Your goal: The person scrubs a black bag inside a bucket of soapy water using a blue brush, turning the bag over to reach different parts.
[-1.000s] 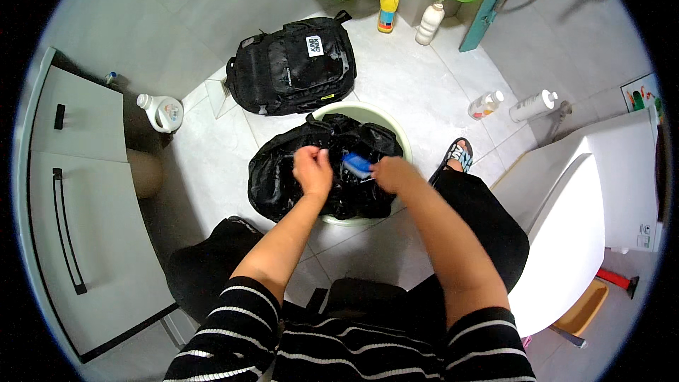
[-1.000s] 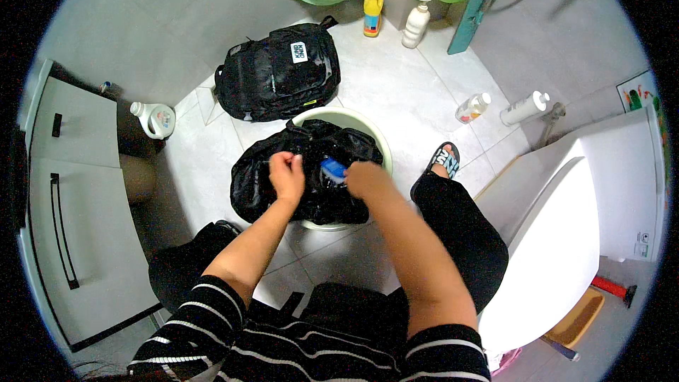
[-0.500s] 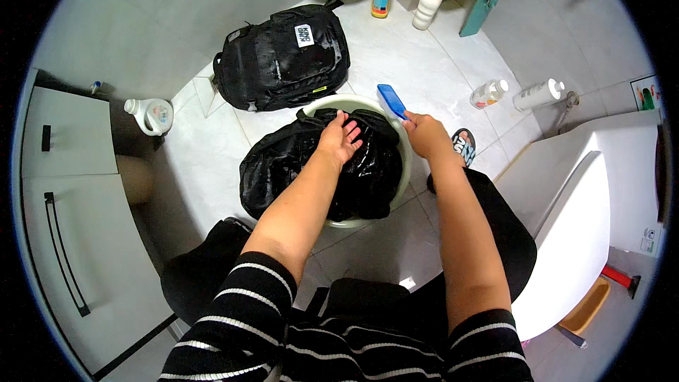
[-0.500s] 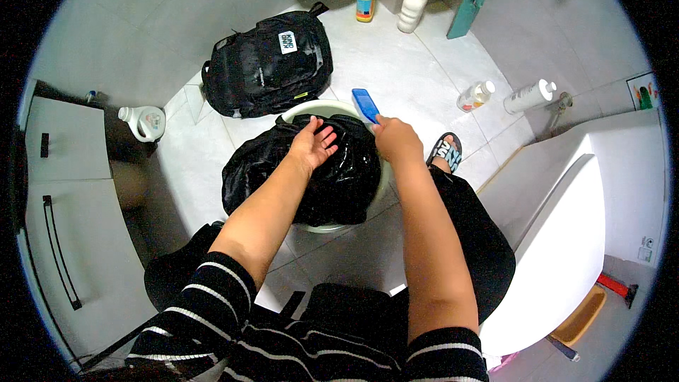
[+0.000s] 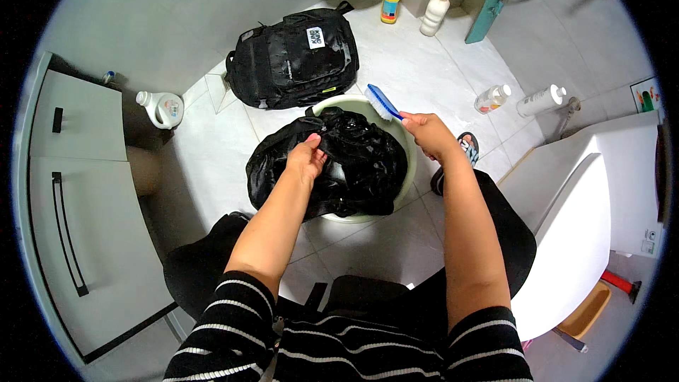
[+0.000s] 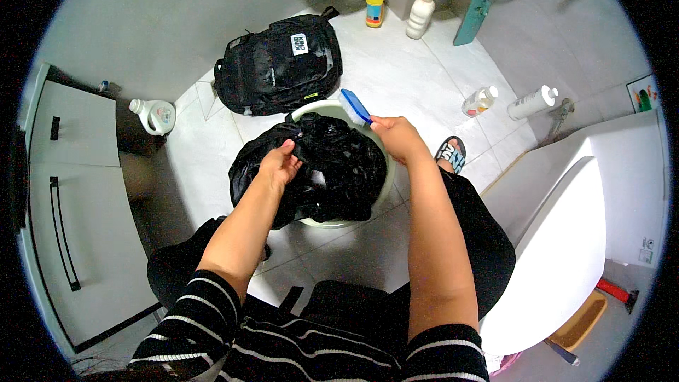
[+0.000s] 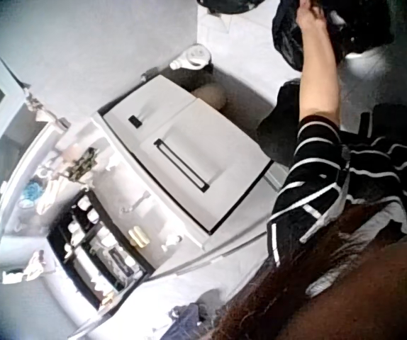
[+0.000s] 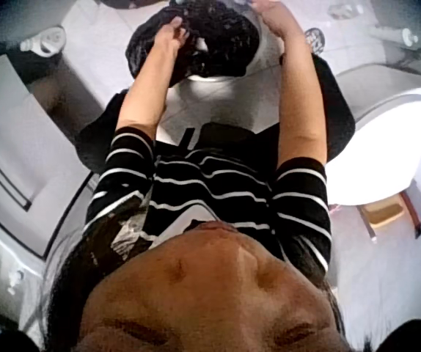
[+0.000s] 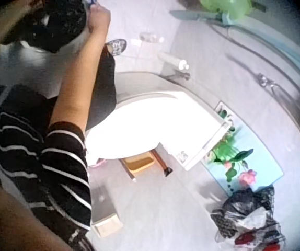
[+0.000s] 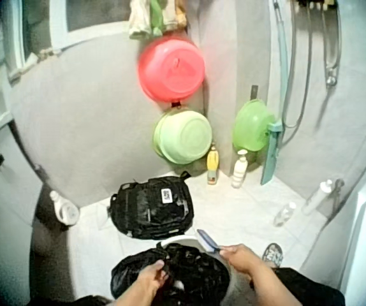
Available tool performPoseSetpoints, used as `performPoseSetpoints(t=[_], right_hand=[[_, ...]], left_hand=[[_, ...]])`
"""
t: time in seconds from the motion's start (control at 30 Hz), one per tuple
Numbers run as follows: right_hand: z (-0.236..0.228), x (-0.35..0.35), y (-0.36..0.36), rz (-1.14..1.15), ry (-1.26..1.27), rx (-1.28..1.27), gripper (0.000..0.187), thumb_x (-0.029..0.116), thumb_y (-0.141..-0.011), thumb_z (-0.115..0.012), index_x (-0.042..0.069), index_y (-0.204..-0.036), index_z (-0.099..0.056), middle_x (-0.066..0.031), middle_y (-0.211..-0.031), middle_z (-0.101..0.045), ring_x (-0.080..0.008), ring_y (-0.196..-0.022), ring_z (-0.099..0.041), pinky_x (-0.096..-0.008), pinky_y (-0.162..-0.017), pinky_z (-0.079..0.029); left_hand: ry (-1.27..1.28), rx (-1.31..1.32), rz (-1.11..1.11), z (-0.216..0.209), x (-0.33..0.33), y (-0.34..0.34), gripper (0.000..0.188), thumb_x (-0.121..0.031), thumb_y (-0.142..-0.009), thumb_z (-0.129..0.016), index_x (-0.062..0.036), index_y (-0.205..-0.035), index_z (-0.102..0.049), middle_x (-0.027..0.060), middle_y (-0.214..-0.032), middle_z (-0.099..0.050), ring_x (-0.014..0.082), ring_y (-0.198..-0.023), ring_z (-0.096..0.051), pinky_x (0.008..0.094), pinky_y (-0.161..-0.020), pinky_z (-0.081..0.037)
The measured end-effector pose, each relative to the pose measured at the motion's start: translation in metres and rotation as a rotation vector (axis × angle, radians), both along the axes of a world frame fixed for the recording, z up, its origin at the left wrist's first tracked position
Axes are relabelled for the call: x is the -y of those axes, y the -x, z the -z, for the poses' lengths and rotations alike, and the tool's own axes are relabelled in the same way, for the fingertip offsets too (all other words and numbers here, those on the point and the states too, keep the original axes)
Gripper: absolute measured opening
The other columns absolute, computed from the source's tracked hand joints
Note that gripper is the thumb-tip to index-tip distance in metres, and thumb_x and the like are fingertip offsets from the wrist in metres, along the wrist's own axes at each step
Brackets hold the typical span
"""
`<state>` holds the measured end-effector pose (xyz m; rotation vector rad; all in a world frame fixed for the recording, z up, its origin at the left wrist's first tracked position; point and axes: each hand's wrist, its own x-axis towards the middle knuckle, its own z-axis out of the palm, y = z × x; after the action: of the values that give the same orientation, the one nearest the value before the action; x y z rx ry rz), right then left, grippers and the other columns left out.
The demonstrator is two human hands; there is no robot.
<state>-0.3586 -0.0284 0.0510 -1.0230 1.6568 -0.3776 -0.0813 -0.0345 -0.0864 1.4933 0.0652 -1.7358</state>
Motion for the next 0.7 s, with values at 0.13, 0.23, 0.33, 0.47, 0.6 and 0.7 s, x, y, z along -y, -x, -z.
performPoseSetpoints(t=[0.13, 0.23, 0.33, 0.47, 0.6, 0.7], right_hand=[[0.037, -0.013, -0.012, -0.192, 0.104, -0.286, 0.03, 0.03, -0.086, -0.054, 0.018, -0.112, -0.063, -0.0145, -0.093, -0.067, -0.0278, -0.089, -0.063, -0.0342, -0.081, -0.047], [0.052, -0.018, -0.016, -0.085, 0.129, -0.246, 0.03, 0.029, -0.086, -0.053, 0.017, -0.111, -0.063, -0.015, -0.095, -0.065, -0.0296, -0.093, -0.062, -0.035, -0.084, -0.046], [0.098, -0.004, 0.0, 0.048, 0.231, -0.021, 0.032, 0.029, -0.088, -0.051, 0.016, -0.115, -0.061, -0.0129, -0.078, -0.064, -0.0241, -0.07, -0.061, -0.0346, -0.069, -0.049], [0.025, 0.001, -0.007, 0.195, 0.017, 0.204, 0.037, 0.03, -0.092, -0.046, 0.015, -0.125, -0.054, -0.0042, -0.057, -0.051, -0.0142, -0.04, -0.043, -0.031, -0.041, -0.039], [0.026, -0.003, -0.006, 0.275, 0.104, 0.315, 0.026, 0.033, -0.092, -0.044, 0.012, -0.084, -0.057, 0.0016, -0.054, -0.045, -0.0087, -0.034, -0.034, -0.025, -0.032, -0.027], [0.044, -0.014, -0.021, 0.211, 0.075, 0.386, 0.043, 0.031, -0.093, -0.044, 0.019, -0.134, -0.04, 0.0017, -0.054, -0.041, -0.0094, -0.037, -0.036, -0.0258, -0.034, -0.033]], left_hand=[[0.12, -0.022, 0.075, -0.065, 0.001, 0.006, 0.015, -0.009, -0.086, -0.058, -0.0148, -0.099, -0.058, 0.002, -0.092, -0.062, 0.0194, -0.074, -0.058, 0.0347, -0.074, -0.045], [0.264, -0.047, 0.19, -0.137, 0.003, 0.045, 0.021, -0.006, -0.082, -0.062, -0.0097, -0.102, -0.058, 0.0033, -0.091, -0.061, 0.0157, -0.076, -0.056, 0.0302, -0.072, -0.043], [0.414, -0.065, 0.29, -0.191, 0.014, 0.073, 0.021, -0.006, -0.079, -0.065, -0.0103, -0.099, -0.058, 0.0015, -0.087, -0.06, 0.0135, -0.074, -0.055, 0.0278, -0.066, -0.043], [0.591, -0.114, 0.34, -0.239, 0.018, 0.093, 0.022, -0.003, -0.078, -0.066, -0.006, -0.099, -0.058, 0.0036, -0.086, -0.061, 0.0151, -0.075, -0.056, 0.0267, -0.069, -0.045], [0.643, -0.086, 0.411, -0.24, 0.02, 0.096, 0.025, -0.004, -0.078, -0.066, -0.004, -0.102, -0.058, 0.004, -0.087, -0.061, 0.015, -0.079, -0.057, 0.0268, -0.071, -0.046], [0.642, -0.065, 0.299, -0.224, 0.006, 0.071, 0.022, 0.0, -0.074, -0.065, -0.0009, -0.095, -0.061, 0.0059, -0.088, -0.061, 0.0175, -0.083, -0.057, 0.0301, -0.077, -0.046]])
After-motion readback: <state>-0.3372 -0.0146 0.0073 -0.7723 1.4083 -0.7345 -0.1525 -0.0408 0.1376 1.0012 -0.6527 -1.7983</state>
